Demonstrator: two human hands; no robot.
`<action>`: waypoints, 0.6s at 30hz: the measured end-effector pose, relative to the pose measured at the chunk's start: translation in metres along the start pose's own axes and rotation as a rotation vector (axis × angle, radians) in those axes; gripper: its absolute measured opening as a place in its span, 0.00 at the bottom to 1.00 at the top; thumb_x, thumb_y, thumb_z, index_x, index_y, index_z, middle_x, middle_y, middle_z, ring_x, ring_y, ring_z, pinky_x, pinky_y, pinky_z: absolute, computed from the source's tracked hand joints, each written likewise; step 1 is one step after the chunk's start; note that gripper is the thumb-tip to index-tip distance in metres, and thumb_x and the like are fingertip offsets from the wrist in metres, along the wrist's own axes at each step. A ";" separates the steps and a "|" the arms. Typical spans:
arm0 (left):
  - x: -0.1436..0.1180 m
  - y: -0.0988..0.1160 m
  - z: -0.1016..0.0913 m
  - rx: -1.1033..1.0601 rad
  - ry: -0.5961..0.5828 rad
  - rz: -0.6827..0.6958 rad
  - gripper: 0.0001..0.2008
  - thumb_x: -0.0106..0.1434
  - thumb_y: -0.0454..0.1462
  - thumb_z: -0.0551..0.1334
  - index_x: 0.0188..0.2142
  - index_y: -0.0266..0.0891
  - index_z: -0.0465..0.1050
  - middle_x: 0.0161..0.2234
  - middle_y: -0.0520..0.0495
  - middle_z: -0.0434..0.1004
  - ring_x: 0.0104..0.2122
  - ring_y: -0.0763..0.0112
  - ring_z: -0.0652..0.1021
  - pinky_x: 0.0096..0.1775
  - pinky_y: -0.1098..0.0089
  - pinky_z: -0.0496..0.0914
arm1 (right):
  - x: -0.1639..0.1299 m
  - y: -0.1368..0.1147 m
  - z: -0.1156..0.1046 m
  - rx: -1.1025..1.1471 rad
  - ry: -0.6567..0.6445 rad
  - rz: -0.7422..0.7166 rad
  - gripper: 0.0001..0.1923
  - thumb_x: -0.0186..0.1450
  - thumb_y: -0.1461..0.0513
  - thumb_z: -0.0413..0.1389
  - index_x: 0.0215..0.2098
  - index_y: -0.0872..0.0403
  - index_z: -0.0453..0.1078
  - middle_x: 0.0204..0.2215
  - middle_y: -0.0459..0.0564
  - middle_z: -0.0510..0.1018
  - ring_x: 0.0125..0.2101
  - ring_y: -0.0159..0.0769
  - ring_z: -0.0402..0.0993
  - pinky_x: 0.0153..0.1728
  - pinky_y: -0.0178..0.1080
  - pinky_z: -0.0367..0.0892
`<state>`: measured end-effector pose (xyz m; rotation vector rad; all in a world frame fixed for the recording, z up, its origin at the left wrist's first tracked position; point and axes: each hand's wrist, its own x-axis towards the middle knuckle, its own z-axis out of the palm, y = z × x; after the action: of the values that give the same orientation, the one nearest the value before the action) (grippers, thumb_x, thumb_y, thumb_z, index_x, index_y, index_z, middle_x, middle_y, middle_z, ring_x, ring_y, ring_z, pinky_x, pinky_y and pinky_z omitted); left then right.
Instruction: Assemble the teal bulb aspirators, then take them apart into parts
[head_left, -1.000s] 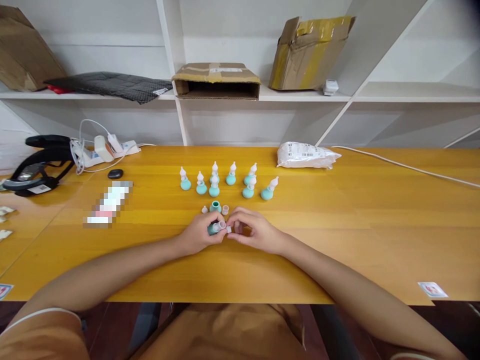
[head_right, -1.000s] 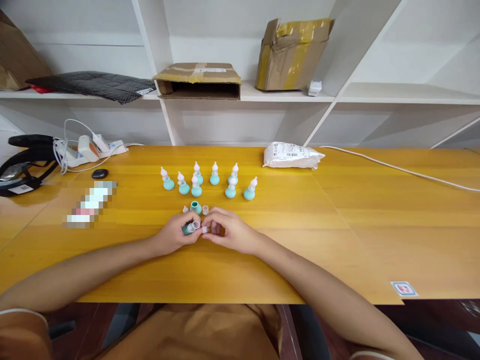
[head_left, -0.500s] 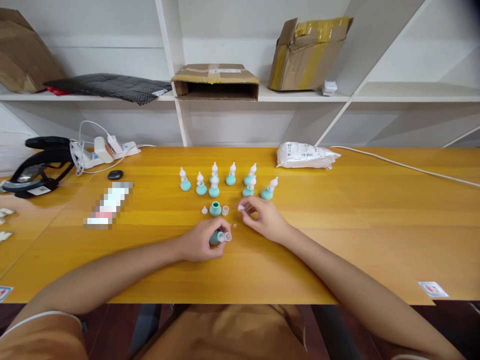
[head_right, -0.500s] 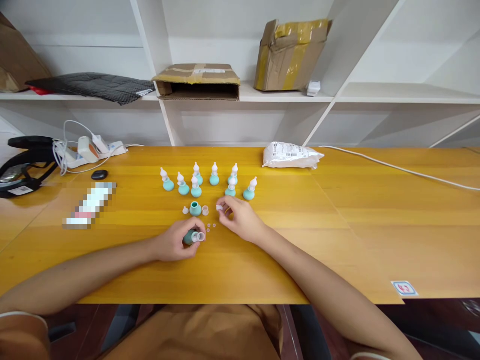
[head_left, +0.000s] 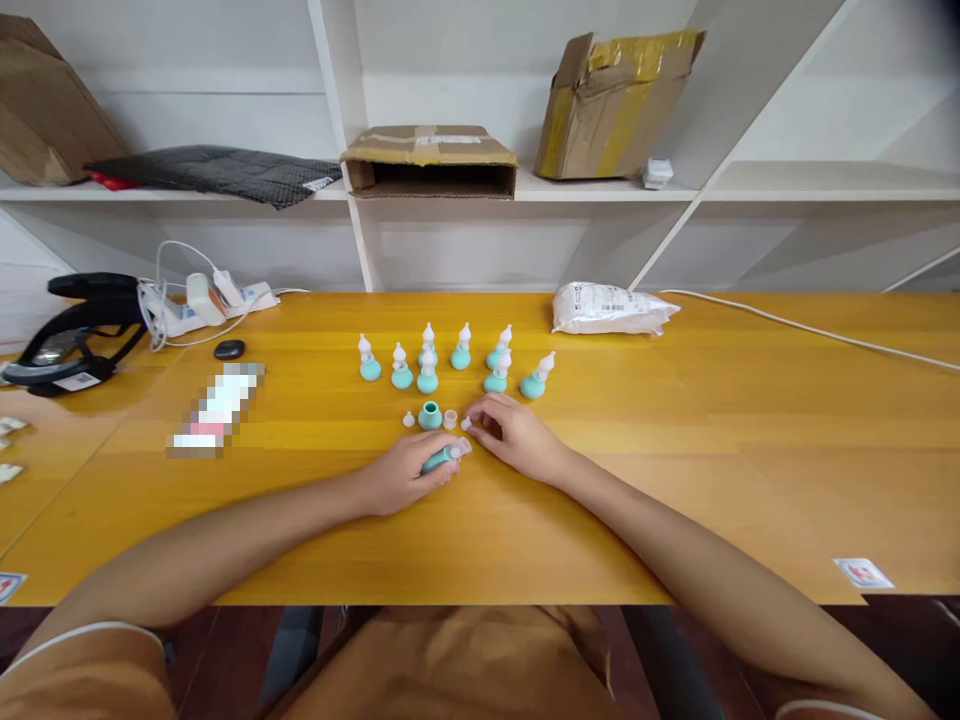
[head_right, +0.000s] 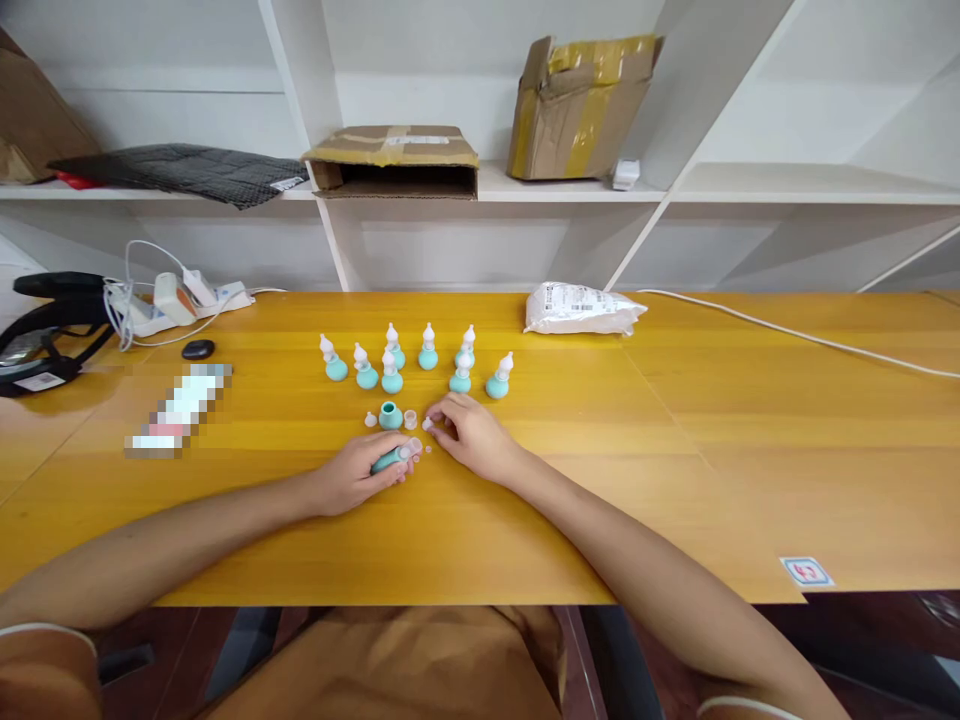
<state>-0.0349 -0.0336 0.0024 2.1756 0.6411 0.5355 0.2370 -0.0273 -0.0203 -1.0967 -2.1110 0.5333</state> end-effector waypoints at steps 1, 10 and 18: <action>0.000 0.000 0.000 -0.008 -0.005 -0.012 0.12 0.79 0.45 0.59 0.54 0.41 0.73 0.45 0.45 0.85 0.42 0.63 0.83 0.49 0.62 0.74 | -0.001 -0.003 -0.004 -0.003 0.019 -0.007 0.09 0.75 0.63 0.61 0.53 0.52 0.77 0.42 0.52 0.80 0.38 0.41 0.76 0.42 0.45 0.75; -0.001 0.000 0.003 -0.186 0.004 -0.106 0.10 0.77 0.42 0.64 0.50 0.44 0.64 0.41 0.50 0.88 0.32 0.69 0.81 0.44 0.65 0.73 | -0.007 -0.035 -0.022 -0.062 0.002 -0.456 0.14 0.79 0.60 0.64 0.61 0.48 0.77 0.49 0.55 0.81 0.46 0.41 0.82 0.47 0.42 0.80; 0.003 0.001 0.002 -0.250 -0.002 -0.174 0.11 0.77 0.44 0.63 0.47 0.44 0.62 0.39 0.50 0.87 0.25 0.73 0.77 0.34 0.69 0.72 | -0.009 -0.034 -0.010 -0.192 0.079 -0.568 0.06 0.80 0.62 0.62 0.51 0.53 0.81 0.42 0.54 0.84 0.38 0.40 0.81 0.38 0.41 0.77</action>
<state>-0.0311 -0.0337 0.0026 1.8663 0.7146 0.4930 0.2295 -0.0529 0.0039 -0.5531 -2.3005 0.0171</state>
